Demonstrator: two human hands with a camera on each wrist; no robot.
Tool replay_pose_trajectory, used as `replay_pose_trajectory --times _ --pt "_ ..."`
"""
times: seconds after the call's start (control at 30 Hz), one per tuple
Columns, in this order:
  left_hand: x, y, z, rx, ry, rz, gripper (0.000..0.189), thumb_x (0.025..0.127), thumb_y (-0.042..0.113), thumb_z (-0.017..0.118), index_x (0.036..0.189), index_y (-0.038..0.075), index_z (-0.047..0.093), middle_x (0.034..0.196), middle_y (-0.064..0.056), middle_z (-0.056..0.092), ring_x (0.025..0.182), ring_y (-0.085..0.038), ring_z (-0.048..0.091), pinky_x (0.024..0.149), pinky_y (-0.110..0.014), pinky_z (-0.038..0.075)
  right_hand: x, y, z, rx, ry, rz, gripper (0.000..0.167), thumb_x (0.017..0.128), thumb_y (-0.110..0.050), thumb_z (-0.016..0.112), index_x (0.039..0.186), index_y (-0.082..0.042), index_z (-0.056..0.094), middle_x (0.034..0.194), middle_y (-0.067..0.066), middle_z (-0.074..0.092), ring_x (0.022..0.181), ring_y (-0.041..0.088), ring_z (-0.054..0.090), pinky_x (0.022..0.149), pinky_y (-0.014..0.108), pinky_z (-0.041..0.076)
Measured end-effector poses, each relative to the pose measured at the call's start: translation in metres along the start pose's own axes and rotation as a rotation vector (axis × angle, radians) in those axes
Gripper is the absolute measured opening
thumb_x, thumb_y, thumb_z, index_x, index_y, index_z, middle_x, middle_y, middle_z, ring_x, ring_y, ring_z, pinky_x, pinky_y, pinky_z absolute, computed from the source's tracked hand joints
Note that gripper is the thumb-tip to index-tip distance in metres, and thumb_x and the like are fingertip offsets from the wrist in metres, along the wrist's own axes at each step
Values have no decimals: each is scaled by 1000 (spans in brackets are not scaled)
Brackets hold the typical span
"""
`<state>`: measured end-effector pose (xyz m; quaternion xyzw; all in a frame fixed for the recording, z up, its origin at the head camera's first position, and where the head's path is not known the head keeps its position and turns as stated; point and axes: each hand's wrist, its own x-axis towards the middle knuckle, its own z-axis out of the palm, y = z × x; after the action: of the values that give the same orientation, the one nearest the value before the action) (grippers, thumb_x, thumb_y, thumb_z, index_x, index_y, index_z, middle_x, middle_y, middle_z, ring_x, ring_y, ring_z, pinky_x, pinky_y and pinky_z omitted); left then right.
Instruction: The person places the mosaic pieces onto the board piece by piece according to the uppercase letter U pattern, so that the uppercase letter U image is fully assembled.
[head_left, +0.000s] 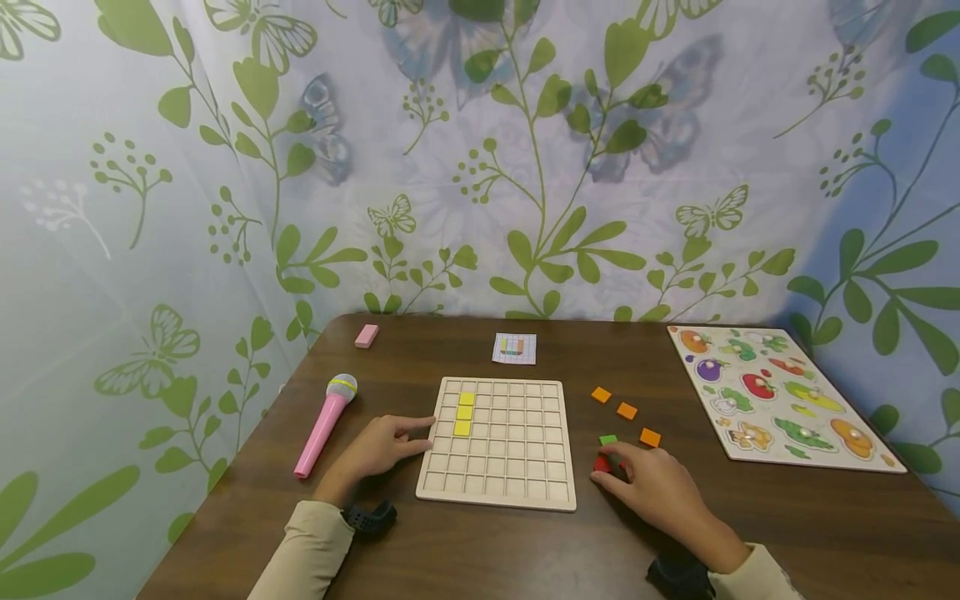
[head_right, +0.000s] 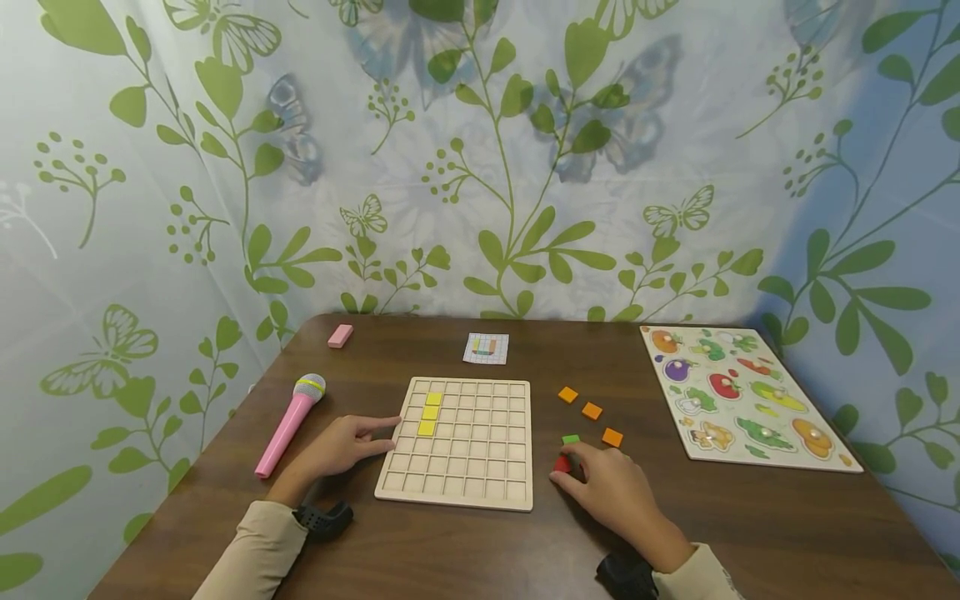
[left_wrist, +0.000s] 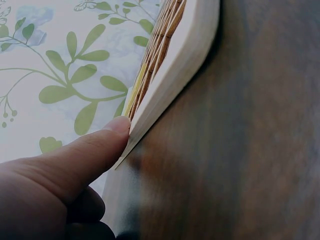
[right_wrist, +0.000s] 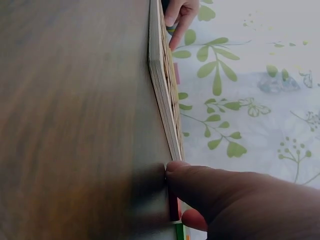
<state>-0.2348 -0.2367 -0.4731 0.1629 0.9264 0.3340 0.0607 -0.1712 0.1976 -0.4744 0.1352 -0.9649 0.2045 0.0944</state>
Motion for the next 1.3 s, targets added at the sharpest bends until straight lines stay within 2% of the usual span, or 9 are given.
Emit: replay_pose_trajectory --times 0.23,0.77,1.03,1.3 --pt "0 0 0 -1 2 8 45 94 34 76 137 23 68 58 7 35 52 -8 31 51 -24 31 0 0 3 3 -16 12 34 86 -46 81 105 -18 76 55 -11 37 48 5 29 48 25 21" --pt "2 -3 0 15 2 18 46 94 36 75 137 24 68 58 7 35 51 -8 32 49 -24 31 0 -2 4 54 -17 15 33 89 -42 80 110 -18 77 55 -12 40 47 5 31 47 25 23" --pt "3 -3 1 24 -2 34 46 94 37 75 138 23 68 58 8 36 51 -7 33 50 -24 31 1 -2 3 56 16 -14 33 88 -39 82 112 -17 77 55 -13 39 47 4 31 48 24 24" --pt "0 -1 -1 30 0 23 46 94 37 75 138 23 68 58 8 35 52 -7 33 51 -24 31 5 -13 6 73 -3 -52 30 88 -38 82 110 -20 76 52 -15 34 45 2 27 46 23 21"
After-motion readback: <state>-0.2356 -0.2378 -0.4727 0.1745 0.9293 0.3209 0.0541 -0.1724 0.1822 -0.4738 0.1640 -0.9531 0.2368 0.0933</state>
